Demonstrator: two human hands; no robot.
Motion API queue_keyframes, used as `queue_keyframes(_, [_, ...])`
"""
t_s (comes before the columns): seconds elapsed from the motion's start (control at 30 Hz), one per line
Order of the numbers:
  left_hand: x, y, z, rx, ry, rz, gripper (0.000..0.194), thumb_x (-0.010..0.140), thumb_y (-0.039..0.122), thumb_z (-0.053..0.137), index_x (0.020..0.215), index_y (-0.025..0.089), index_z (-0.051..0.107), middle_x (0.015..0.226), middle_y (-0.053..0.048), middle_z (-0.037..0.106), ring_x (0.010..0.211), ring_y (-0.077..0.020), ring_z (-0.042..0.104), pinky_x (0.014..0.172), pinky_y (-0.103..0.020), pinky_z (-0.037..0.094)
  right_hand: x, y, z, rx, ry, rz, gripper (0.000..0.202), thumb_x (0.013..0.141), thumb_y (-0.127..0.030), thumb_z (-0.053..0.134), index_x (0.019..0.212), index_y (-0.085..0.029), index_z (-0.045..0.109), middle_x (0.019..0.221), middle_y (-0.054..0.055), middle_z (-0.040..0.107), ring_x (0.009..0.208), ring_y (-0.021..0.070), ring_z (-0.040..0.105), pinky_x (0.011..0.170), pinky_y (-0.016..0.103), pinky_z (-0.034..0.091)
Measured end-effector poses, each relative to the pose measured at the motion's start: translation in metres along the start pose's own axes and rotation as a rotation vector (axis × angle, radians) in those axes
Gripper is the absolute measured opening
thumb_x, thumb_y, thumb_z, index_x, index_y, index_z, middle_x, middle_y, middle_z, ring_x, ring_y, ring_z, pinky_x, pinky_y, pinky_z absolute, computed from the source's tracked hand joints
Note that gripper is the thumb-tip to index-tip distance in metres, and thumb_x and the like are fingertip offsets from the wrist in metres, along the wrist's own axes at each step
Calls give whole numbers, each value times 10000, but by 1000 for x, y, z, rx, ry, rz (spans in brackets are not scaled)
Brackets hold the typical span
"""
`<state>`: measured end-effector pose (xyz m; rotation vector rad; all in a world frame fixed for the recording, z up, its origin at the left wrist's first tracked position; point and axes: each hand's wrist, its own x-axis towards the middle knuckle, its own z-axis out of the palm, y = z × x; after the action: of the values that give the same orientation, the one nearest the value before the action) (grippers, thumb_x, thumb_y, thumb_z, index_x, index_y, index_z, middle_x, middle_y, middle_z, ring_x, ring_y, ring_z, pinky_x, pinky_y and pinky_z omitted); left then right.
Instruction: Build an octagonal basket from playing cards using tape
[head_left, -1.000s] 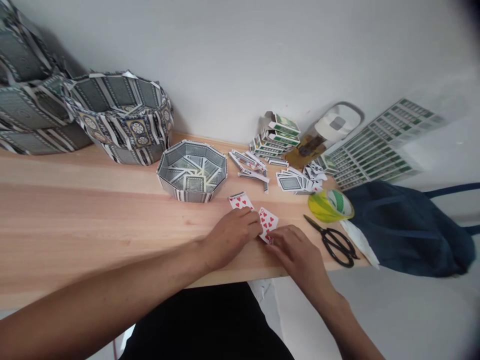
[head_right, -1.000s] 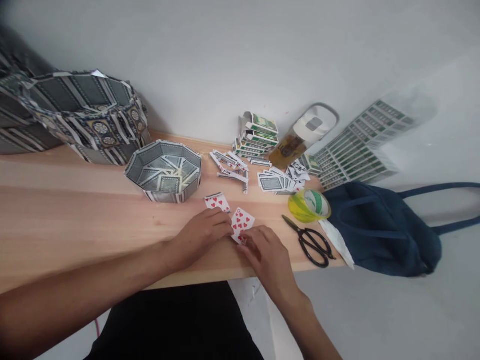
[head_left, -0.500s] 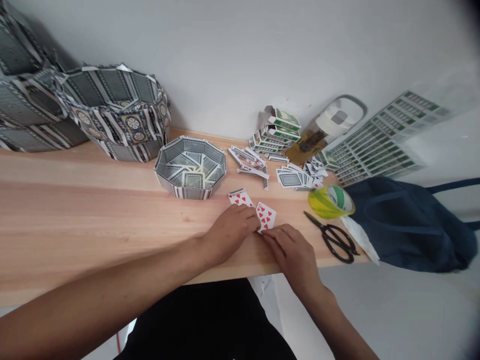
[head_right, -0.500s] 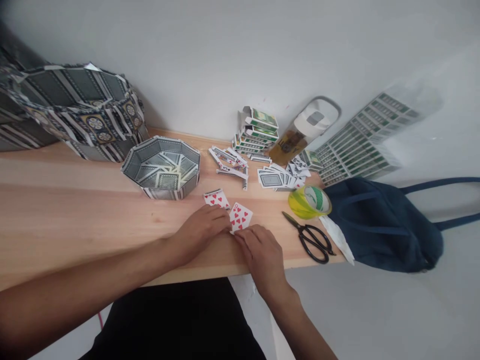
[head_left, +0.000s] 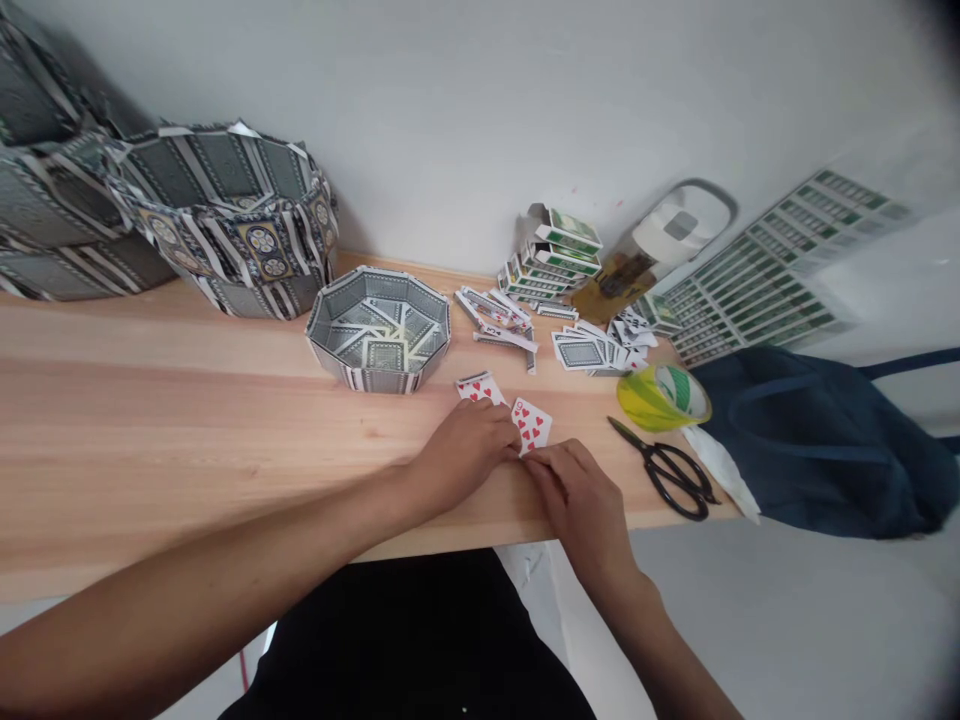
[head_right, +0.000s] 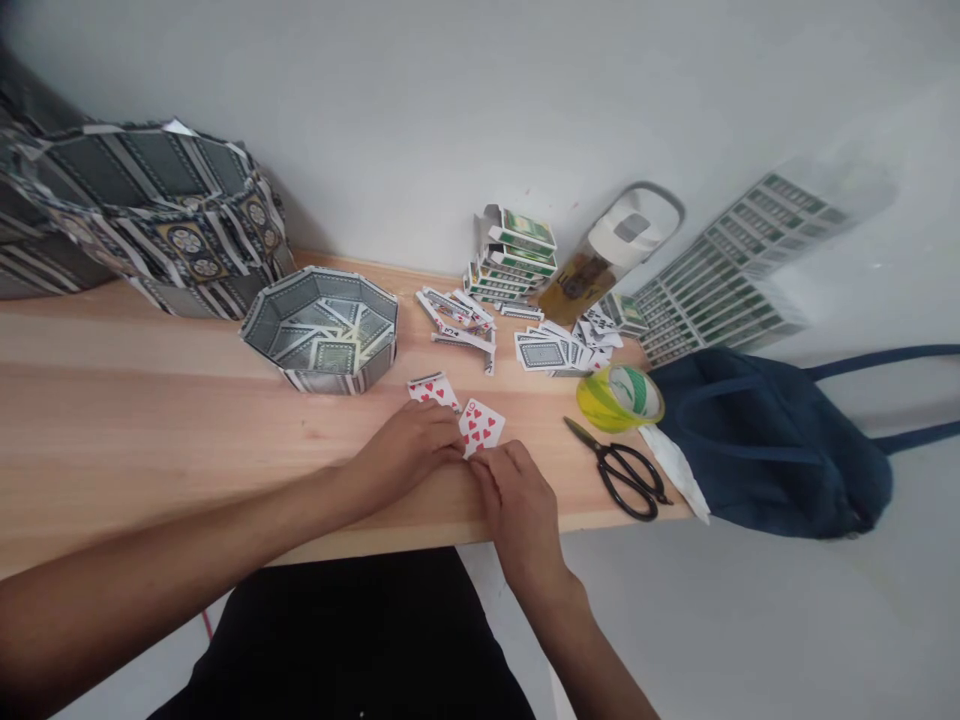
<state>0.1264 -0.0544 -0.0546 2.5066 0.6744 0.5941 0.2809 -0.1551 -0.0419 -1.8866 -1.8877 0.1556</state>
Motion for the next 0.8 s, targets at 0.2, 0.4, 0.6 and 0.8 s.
queue_keyframes(0.2, [3,4,-5,-78,-22,-74,120,878,203,601,792,165,677,833,-24,654,857,-175,572,776,-288,386,4,2,-6,128,-73,83,115,920,-227,540,859,-217,637,867,15,622,820,159,609,753,280,450])
queue_keyframes(0.4, [11,11,-14,-10,-121,-151,143,870,215,579,793,187,696,901,-40,683,917,-214,579,796,-336,374,11,6,-11,133,-140,94,128,900,-239,538,835,-228,648,824,13,634,785,172,605,723,291,442])
queue_keyframes(0.6, [26,18,-28,89,-288,-172,158,834,162,510,831,176,667,895,-60,703,909,-236,616,767,-337,411,21,9,-14,182,-211,134,75,850,-224,551,867,-227,624,860,6,684,810,175,626,733,284,442])
queue_keyframes(0.8, [45,23,-36,152,-429,-177,159,764,169,561,905,163,634,981,-103,699,919,-275,650,699,-328,468,34,17,-18,213,-334,79,81,835,-246,545,799,-218,611,798,3,697,750,173,621,692,273,418])
